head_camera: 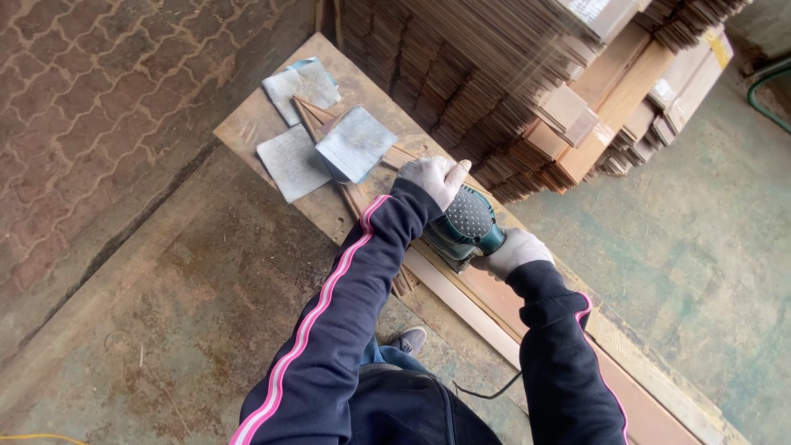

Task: Sanding long wooden planks using an electric orbital sander at a workbench.

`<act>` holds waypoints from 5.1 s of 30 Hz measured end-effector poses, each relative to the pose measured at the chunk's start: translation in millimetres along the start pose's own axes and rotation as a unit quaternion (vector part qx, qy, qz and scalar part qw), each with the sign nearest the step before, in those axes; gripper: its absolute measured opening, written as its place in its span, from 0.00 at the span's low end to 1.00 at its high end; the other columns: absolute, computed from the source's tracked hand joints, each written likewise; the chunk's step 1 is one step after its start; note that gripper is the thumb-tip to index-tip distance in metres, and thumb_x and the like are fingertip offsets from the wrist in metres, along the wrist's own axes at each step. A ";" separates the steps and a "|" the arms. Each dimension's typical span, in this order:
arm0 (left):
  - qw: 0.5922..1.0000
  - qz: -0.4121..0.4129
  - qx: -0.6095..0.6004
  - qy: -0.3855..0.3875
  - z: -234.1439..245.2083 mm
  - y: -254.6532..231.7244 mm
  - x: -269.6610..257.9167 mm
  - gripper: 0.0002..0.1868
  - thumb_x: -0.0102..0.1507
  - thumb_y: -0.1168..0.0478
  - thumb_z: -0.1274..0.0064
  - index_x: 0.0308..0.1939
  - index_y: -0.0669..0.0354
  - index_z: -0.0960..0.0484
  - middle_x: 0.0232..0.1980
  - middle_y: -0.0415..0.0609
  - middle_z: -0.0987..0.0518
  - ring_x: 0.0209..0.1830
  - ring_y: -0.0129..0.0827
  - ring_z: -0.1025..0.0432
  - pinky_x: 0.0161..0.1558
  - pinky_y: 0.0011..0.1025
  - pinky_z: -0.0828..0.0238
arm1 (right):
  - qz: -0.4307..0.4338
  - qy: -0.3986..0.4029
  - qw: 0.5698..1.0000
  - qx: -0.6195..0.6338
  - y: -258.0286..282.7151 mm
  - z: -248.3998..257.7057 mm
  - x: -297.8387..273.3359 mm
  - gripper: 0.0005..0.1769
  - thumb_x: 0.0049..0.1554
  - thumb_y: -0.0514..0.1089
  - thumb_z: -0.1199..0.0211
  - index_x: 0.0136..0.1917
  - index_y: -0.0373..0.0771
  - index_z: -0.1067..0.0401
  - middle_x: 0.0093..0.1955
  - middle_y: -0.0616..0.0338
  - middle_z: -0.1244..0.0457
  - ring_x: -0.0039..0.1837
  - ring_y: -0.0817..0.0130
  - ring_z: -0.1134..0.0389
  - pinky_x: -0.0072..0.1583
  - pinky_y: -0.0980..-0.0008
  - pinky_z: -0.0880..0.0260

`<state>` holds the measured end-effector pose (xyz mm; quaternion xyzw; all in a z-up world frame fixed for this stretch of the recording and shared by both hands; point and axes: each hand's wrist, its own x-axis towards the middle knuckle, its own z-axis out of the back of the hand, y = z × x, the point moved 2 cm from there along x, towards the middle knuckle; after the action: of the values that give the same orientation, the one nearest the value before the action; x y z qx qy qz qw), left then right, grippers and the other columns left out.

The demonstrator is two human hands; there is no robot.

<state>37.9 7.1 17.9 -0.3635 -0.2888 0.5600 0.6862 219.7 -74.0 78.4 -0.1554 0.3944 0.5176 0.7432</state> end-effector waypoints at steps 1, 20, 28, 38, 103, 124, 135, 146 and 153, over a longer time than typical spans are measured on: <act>1.000 -0.003 -0.001 0.003 -7.4 -3.1 0.3 0.32 0.70 0.39 0.61 0.24 0.56 0.16 0.22 0.52 0.20 0.23 0.41 0.24 0.34 0.40 0.27 | -0.003 -0.002 1.000 0.003 -7.4 0.2 -0.6 0.21 0.43 0.56 0.23 0.45 0.41 0.19 0.34 0.59 0.28 0.35 0.70 0.27 0.43 0.69 0.25; 0.996 -0.005 -0.054 0.070 -61.4 -33.5 -10.1 0.28 0.70 0.43 0.61 0.30 0.57 0.15 0.28 0.52 0.18 0.26 0.40 0.23 0.37 0.38 0.25 | -0.049 -0.004 0.997 0.051 -67.5 -11.5 -18.2 0.23 0.45 0.55 0.23 0.50 0.42 0.20 0.33 0.57 0.29 0.35 0.69 0.28 0.43 0.68 0.25; 0.995 0.023 -0.044 0.092 -35.0 2.5 9.0 0.30 0.72 0.43 0.63 0.29 0.57 0.16 0.25 0.50 0.19 0.22 0.37 0.25 0.32 0.35 0.26 | -0.024 0.006 0.999 0.045 -25.9 -6.2 -0.6 0.23 0.45 0.55 0.24 0.50 0.42 0.20 0.34 0.59 0.29 0.35 0.70 0.28 0.43 0.69 0.25; 0.999 0.036 -0.024 0.033 11.6 38.3 12.1 0.29 0.71 0.42 0.61 0.36 0.62 0.16 0.29 0.52 0.17 0.27 0.39 0.22 0.36 0.36 0.24 | -0.018 0.005 1.000 0.019 31.8 -6.2 -2.4 0.22 0.46 0.56 0.25 0.47 0.40 0.20 0.34 0.58 0.28 0.36 0.68 0.27 0.44 0.67 0.25; 0.965 -0.020 0.092 0.244 -142.3 -138.0 -96.4 0.33 0.70 0.37 0.66 0.38 0.58 0.14 0.39 0.60 0.16 0.41 0.52 0.21 0.47 0.50 0.28 | -0.046 -0.037 0.998 -0.020 -229.0 -43.3 -62.6 0.26 0.41 0.56 0.22 0.52 0.47 0.19 0.45 0.50 0.26 0.50 0.53 0.24 0.56 0.59 0.26; 0.993 -0.015 0.031 0.112 -98.6 -89.6 -75.8 0.29 0.69 0.39 0.61 0.36 0.55 0.13 0.35 0.56 0.15 0.36 0.50 0.20 0.43 0.46 0.25 | -0.014 -0.013 0.999 -0.051 -143.3 -19.5 -52.6 0.31 0.43 0.55 0.23 0.60 0.53 0.22 0.48 0.54 0.26 0.51 0.57 0.24 0.58 0.61 0.26; 0.991 -0.004 0.023 0.128 -71.6 -63.4 -52.3 0.28 0.70 0.41 0.60 0.33 0.56 0.15 0.32 0.57 0.17 0.32 0.49 0.21 0.39 0.44 0.25 | -0.009 -0.027 0.997 -0.069 -100.6 -14.1 -41.3 0.27 0.44 0.57 0.24 0.57 0.51 0.21 0.50 0.52 0.27 0.53 0.55 0.25 0.60 0.59 0.27; 0.994 -0.043 0.049 0.086 -36.2 -38.5 -35.5 0.28 0.71 0.43 0.62 0.31 0.56 0.16 0.27 0.56 0.18 0.26 0.47 0.24 0.35 0.44 0.28 | 0.001 -0.018 0.997 -0.078 -53.4 -4.3 -34.6 0.28 0.45 0.58 0.26 0.58 0.53 0.23 0.50 0.54 0.28 0.54 0.55 0.26 0.60 0.58 0.27; 0.992 0.000 0.014 0.124 -20.4 -25.7 -22.7 0.28 0.72 0.44 0.62 0.33 0.58 0.15 0.28 0.54 0.18 0.24 0.43 0.23 0.33 0.40 0.24 | 0.017 -0.018 0.998 -0.055 -35.1 -1.7 -29.7 0.27 0.44 0.58 0.26 0.56 0.52 0.22 0.50 0.52 0.28 0.53 0.53 0.26 0.59 0.58 0.27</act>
<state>64.0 -21.5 27.7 -0.4207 -0.1937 0.5148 0.7215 245.7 -108.9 93.3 -0.1795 0.3545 0.5537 0.7318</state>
